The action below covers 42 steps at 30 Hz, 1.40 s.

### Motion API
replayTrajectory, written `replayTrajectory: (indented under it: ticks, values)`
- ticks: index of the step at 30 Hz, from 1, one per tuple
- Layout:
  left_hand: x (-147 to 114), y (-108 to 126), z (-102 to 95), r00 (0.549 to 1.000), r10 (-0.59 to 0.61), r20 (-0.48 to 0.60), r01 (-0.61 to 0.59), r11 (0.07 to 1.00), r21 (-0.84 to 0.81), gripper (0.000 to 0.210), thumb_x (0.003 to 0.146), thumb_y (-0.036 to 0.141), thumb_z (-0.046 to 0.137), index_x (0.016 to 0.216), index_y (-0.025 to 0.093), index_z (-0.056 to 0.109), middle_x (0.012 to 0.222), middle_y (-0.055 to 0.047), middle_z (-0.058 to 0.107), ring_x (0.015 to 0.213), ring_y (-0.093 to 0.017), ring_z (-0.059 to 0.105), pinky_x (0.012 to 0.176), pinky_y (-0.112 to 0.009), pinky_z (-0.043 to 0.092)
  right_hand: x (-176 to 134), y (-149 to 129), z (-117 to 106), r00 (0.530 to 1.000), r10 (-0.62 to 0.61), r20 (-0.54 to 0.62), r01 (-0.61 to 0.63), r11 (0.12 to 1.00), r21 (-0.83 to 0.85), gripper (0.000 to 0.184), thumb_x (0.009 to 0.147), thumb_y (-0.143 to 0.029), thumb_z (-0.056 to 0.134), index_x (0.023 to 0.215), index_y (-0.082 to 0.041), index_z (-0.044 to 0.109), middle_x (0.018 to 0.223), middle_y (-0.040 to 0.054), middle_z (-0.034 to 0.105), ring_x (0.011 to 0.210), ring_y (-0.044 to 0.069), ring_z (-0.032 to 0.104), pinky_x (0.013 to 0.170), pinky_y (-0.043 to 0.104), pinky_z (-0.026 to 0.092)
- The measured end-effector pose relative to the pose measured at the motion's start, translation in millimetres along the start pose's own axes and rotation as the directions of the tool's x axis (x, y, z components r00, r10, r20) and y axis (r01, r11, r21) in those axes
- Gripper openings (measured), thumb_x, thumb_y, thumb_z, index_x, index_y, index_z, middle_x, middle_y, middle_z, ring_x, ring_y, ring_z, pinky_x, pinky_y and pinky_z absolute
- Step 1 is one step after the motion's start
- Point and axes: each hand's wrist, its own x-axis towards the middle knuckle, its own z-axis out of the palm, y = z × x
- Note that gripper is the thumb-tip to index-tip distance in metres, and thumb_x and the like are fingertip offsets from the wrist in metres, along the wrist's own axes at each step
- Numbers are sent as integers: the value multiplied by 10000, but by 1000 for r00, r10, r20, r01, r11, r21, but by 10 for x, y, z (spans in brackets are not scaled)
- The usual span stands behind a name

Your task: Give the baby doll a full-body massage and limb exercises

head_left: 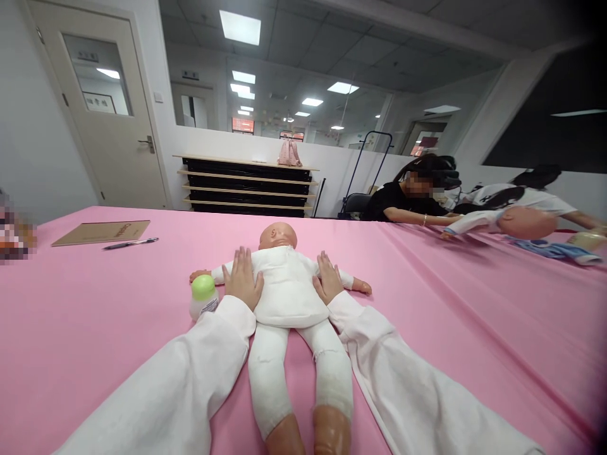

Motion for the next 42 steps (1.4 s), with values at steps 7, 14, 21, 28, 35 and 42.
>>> replayTrajectory:
  ticks: [7,14,21,28,35,42]
  values:
    - [66,-88,72,968,161,192,-148,986,-79,513,905,281,221,1400,153,255,1452,-79,261,1344,-191,230,1083,-503,165,73,38,-21,933,-131,336,105,990,95,546,906,-373,112,1391,-187,280,1431,97,303,1333,219,264,1035,539,247]
    - [-19,-37,26,985,-158,68,151,984,94,685,860,510,293,1329,17,377,1402,-188,328,1328,-366,193,1040,-615,95,11,-66,-35,955,196,222,-165,975,-152,570,894,-374,247,1335,-29,352,1414,189,298,1335,270,245,1064,493,223]
    - [18,-44,1,996,52,70,-48,997,-54,545,896,303,245,1405,109,230,1466,-96,221,1357,-205,185,1081,-509,165,37,-63,-116,985,-22,171,30,999,-45,537,888,-310,223,1390,-123,261,1461,133,212,1358,224,185,1057,518,209]
    - [-8,-27,10,982,-151,112,146,988,50,592,883,443,275,1362,102,349,1437,-119,289,1346,-353,136,1016,-653,89,30,-111,-78,948,174,266,-136,978,-155,521,895,-316,239,1344,-76,349,1418,158,306,1327,232,272,1059,481,231]
    - [28,-46,-1,996,75,39,-74,997,-31,557,866,234,287,1414,164,216,1480,-64,181,1368,-219,141,1066,-561,137,18,-150,-168,999,4,43,3,988,-157,557,861,-271,261,1381,-70,269,1461,151,201,1362,227,167,1073,485,178]
    - [43,-89,76,979,44,200,-31,997,-65,510,895,261,220,1380,136,312,1442,-80,292,1342,-216,232,1082,-511,160,48,-208,-206,909,169,380,-104,977,-185,503,911,-297,207,1369,-120,320,1433,102,294,1332,198,265,1073,469,205]
